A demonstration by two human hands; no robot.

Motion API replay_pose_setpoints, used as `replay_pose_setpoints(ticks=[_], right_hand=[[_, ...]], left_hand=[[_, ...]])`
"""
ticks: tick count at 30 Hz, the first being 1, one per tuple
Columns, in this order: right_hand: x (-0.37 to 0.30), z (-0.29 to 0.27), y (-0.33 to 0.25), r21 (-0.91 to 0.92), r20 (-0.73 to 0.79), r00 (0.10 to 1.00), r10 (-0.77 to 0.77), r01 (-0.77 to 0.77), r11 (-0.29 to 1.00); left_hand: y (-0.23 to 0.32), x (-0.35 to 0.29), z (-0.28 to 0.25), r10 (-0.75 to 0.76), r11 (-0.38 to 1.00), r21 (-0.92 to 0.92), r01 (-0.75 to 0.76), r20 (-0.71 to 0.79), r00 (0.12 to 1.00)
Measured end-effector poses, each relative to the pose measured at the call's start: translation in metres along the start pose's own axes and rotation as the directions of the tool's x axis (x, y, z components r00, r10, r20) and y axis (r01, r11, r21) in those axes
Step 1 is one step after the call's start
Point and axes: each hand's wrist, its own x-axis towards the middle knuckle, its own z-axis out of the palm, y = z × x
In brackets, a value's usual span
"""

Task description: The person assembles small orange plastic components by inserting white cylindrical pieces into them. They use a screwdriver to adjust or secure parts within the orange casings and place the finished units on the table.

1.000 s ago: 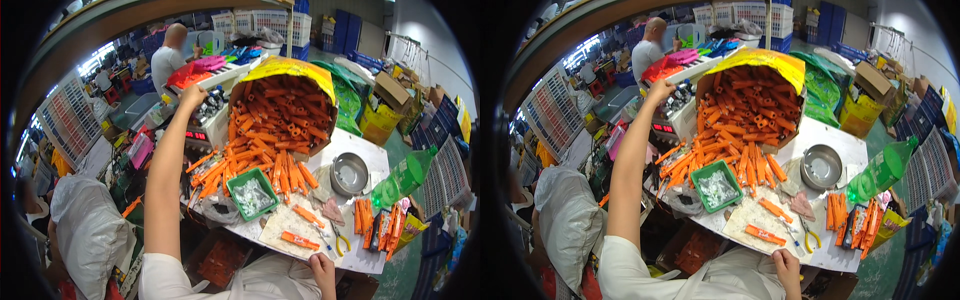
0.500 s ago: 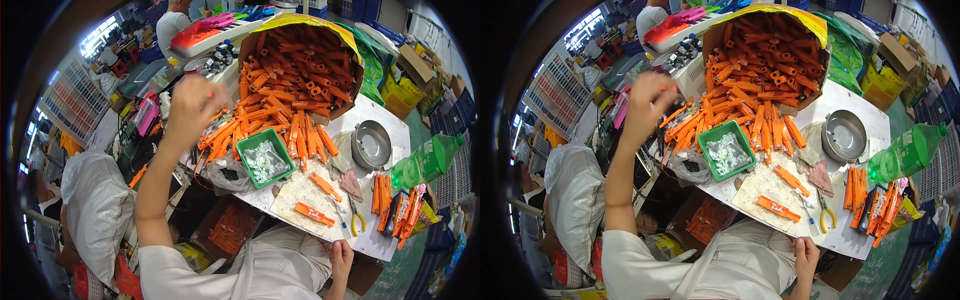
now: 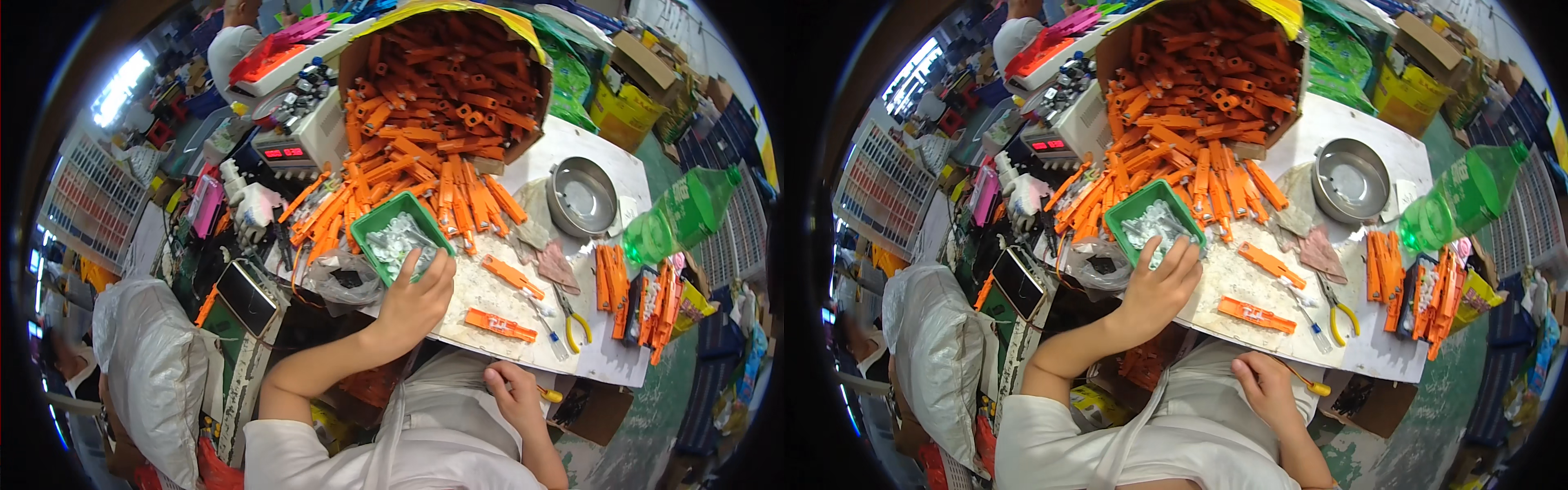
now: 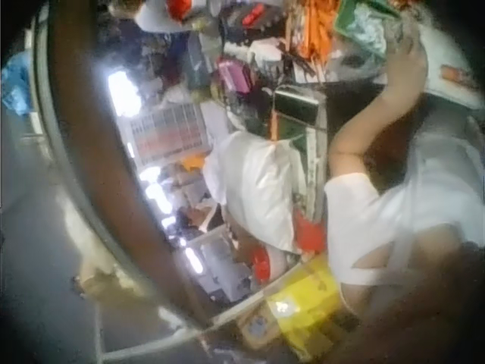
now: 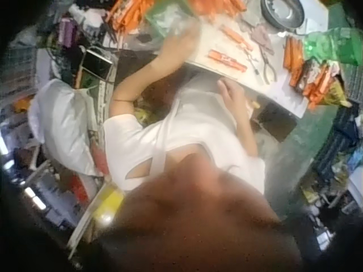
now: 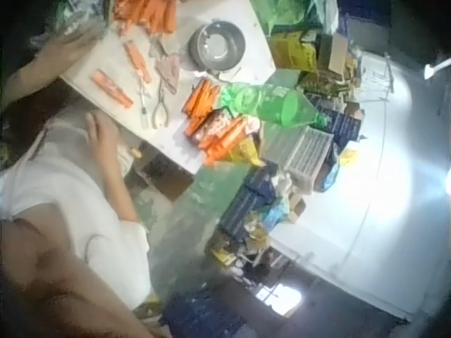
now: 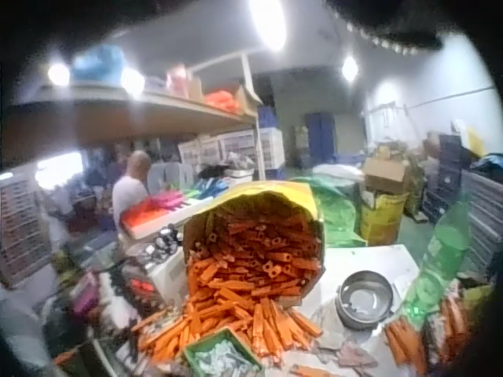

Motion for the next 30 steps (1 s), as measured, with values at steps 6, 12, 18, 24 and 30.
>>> replay_pose_setpoints(ticks=[6, 12, 18, 24, 30], right_hand=[[-0.014, -0.010, 0.006, -0.046, 0.005, 0.999, -0.039, 0.039, 0.998], [-0.022, -0.013, 0.017, 0.029, -0.017, 0.999, 0.036, -0.035, 0.999], [0.000, -0.018, 0.006, 0.160, -0.050, 0.997, 0.062, -0.053, 0.986], [0.045, -0.009, 0.001, 0.250, -0.156, 0.982, -0.104, 0.141, 0.958], [0.068, 0.008, -0.002, 0.314, -0.095, 0.984, -0.147, 0.170, 0.934]], left_hand=[[-0.006, 0.032, 0.019, 0.261, 0.889, 0.291, -0.354, 0.315, 0.913], [-0.021, 0.036, 0.013, 0.218, 0.976, -0.029, -0.216, 0.101, 0.971], [-0.002, 0.024, -0.008, -0.180, 0.595, -0.786, 0.167, 0.072, 0.981], [0.044, -0.001, -0.002, -0.363, -0.025, -0.927, 0.373, 0.356, 0.861], [0.058, -0.012, 0.010, -0.357, -0.558, -0.762, 0.329, 0.579, 0.733]])
